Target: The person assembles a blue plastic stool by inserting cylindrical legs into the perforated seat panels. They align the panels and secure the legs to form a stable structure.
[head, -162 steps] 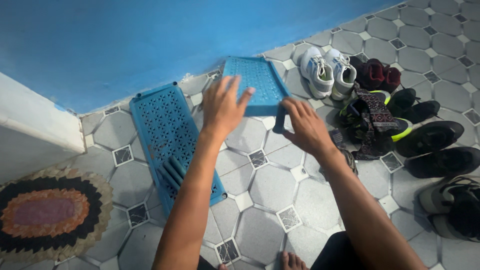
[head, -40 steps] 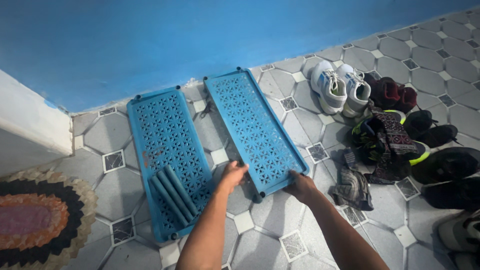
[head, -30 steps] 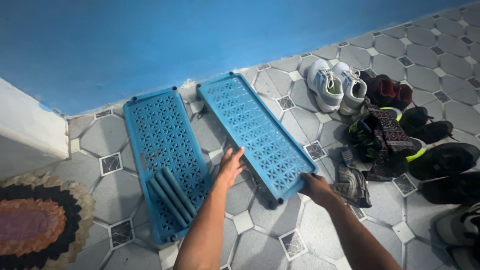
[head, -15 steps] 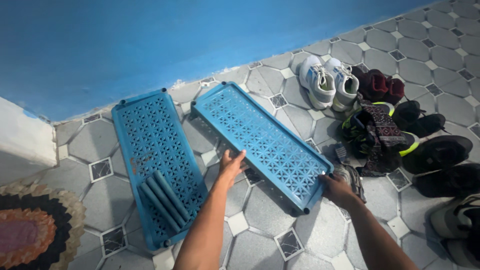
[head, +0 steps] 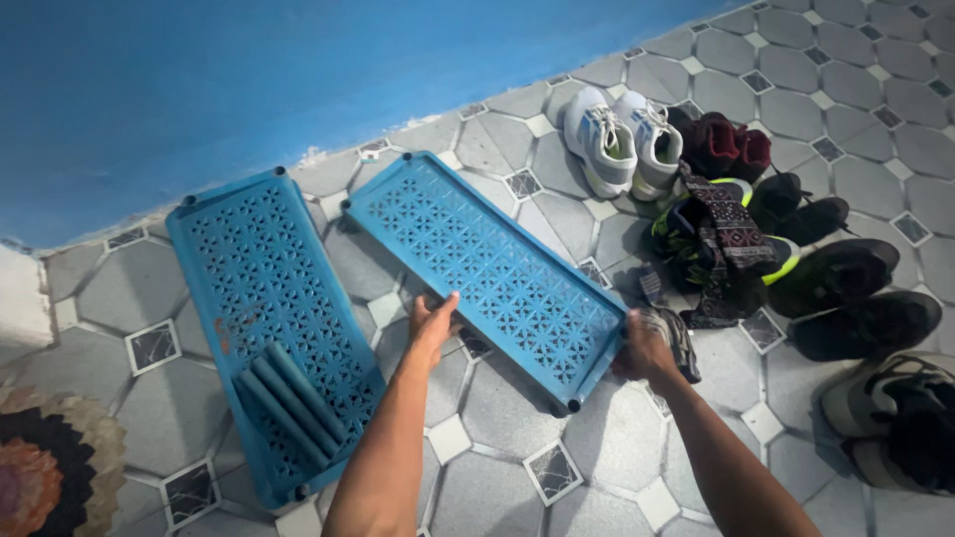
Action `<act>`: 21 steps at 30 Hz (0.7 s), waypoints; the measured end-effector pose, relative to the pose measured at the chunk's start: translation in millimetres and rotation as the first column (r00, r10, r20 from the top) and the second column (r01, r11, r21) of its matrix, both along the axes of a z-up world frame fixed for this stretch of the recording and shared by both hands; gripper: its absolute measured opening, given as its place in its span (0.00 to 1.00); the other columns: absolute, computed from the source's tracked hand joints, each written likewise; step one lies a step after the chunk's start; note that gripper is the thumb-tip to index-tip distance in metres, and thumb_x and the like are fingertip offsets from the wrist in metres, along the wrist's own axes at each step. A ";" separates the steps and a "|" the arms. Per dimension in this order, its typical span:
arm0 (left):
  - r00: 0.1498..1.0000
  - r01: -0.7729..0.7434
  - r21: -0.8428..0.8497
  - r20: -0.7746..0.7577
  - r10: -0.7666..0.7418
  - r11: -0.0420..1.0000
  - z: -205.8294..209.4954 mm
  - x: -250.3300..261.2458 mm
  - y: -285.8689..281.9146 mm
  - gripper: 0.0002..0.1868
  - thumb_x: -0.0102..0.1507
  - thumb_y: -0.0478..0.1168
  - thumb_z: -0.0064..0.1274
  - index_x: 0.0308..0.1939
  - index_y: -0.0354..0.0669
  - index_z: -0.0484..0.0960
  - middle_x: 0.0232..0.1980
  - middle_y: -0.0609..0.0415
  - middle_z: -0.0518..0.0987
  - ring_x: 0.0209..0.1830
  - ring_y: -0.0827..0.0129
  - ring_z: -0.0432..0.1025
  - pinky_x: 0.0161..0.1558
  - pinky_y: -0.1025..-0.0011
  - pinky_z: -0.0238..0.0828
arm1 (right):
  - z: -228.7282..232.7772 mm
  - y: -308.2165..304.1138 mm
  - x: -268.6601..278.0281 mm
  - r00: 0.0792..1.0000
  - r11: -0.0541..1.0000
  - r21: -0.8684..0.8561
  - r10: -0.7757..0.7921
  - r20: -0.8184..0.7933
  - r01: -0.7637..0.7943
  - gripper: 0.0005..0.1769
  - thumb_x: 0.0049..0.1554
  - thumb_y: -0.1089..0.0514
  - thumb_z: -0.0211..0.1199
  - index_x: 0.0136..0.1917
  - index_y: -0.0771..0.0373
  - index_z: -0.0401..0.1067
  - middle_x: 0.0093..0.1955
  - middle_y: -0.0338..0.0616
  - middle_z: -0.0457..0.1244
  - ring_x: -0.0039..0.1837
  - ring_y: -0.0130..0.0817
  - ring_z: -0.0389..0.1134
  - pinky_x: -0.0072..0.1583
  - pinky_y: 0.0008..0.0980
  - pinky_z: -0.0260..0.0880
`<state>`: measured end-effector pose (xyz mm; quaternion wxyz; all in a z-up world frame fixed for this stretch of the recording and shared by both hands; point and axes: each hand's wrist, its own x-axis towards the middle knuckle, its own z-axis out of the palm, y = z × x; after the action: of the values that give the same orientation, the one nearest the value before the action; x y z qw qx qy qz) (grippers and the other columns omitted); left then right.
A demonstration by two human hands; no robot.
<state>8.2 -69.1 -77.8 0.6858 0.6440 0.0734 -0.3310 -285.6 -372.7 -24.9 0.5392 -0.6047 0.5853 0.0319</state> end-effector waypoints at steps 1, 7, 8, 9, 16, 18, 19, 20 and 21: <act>0.998 -0.023 -0.048 -0.066 0.020 0.999 1.9 -1.2 -0.8 0.43 0.59 0.44 0.65 0.73 0.38 0.60 0.63 0.46 0.72 0.53 0.62 0.73 0.47 0.58 0.81 | -0.6 -4.3 -3.5 0.992 0.970 -0.208 0.121 -0.023 -0.123 0.42 0.71 0.32 0.41 0.55 0.75 0.75 0.47 0.66 0.71 0.43 0.46 0.74 0.47 0.42 0.76; 0.994 -0.033 -0.072 -0.107 0.025 0.997 8.9 -1.1 3.7 0.41 0.59 0.39 0.63 0.70 0.46 0.55 0.60 0.48 0.73 0.50 0.62 0.74 0.46 0.58 0.81 | -11.4 -12.8 -19.5 0.983 0.934 -0.324 0.178 0.053 -0.152 0.28 0.59 0.59 0.53 0.72 0.50 0.61 0.53 0.52 0.67 0.40 0.45 0.71 0.40 0.43 0.74; 0.996 -0.016 -0.076 -0.093 0.009 0.997 8.6 -1.0 4.7 0.38 0.59 0.39 0.63 0.68 0.44 0.58 0.59 0.47 0.74 0.49 0.62 0.75 0.45 0.59 0.82 | -12.2 -14.6 -18.8 0.991 0.956 -0.280 0.114 0.073 -0.090 0.27 0.59 0.58 0.53 0.72 0.53 0.61 0.52 0.53 0.67 0.40 0.45 0.71 0.41 0.43 0.74; 0.997 -0.001 -0.080 -0.077 -0.005 0.997 8.1 -0.5 5.5 0.36 0.59 0.39 0.64 0.66 0.41 0.61 0.57 0.47 0.75 0.47 0.62 0.75 0.45 0.60 0.82 | -11.8 -16.2 -18.2 0.995 0.971 -0.237 0.048 0.087 -0.026 0.26 0.60 0.58 0.54 0.71 0.55 0.61 0.52 0.54 0.67 0.41 0.45 0.71 0.41 0.43 0.75; 0.998 0.058 -0.024 -0.020 -0.058 0.998 0.7 -5.9 -2.4 0.25 0.62 0.37 0.62 0.56 0.32 0.67 0.50 0.44 0.78 0.42 0.59 0.78 0.43 0.60 0.81 | 22.3 -2.5 -4.2 0.980 0.958 -0.208 -0.195 0.026 0.196 0.24 0.63 0.49 0.59 0.65 0.66 0.62 0.51 0.60 0.66 0.45 0.47 0.72 0.44 0.46 0.78; 0.998 0.059 -0.062 -0.033 -0.061 0.996 -3.1 -8.8 -6.0 0.19 0.62 0.35 0.60 0.52 0.29 0.72 0.49 0.42 0.79 0.43 0.58 0.78 0.45 0.58 0.84 | 38.6 11.0 4.0 0.995 0.947 -0.305 -0.104 0.001 0.099 0.27 0.66 0.42 0.58 0.60 0.70 0.69 0.52 0.61 0.68 0.48 0.46 0.73 0.45 0.45 0.79; 0.997 0.060 -0.082 -0.038 -0.064 0.995 -4.4 -9.2 -8.9 0.17 0.63 0.34 0.59 0.50 0.27 0.74 0.48 0.41 0.79 0.43 0.57 0.79 0.46 0.58 0.85 | 46.4 17.0 8.1 0.996 0.983 -0.163 -0.089 0.008 0.089 0.27 0.64 0.40 0.58 0.59 0.68 0.70 0.52 0.58 0.68 0.48 0.47 0.73 0.46 0.47 0.78; 0.997 0.063 -0.104 -0.043 -0.067 0.993 -6.0 -10.3 -9.8 0.15 0.63 0.35 0.58 0.50 0.28 0.76 0.48 0.42 0.80 0.44 0.57 0.79 0.47 0.58 0.84 | 52.6 22.8 11.4 0.997 0.997 -0.017 -0.075 0.017 0.075 0.28 0.62 0.39 0.58 0.59 0.66 0.70 0.53 0.55 0.67 0.48 0.48 0.72 0.46 0.48 0.77; 0.996 0.062 -0.127 -0.050 -0.069 0.990 -7.4 -11.3 -11.6 0.14 0.63 0.35 0.57 0.50 0.29 0.78 0.49 0.43 0.81 0.44 0.58 0.79 0.48 0.58 0.84 | 56.5 27.5 14.9 0.998 0.990 0.127 -0.059 0.029 0.055 0.28 0.61 0.37 0.58 0.58 0.65 0.70 0.54 0.52 0.67 0.48 0.49 0.71 0.47 0.50 0.76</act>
<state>-3.1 -80.7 -85.2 0.7114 0.5925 0.0497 -0.3746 -270.6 -345.2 31.6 0.5863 -0.5529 0.5905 0.0433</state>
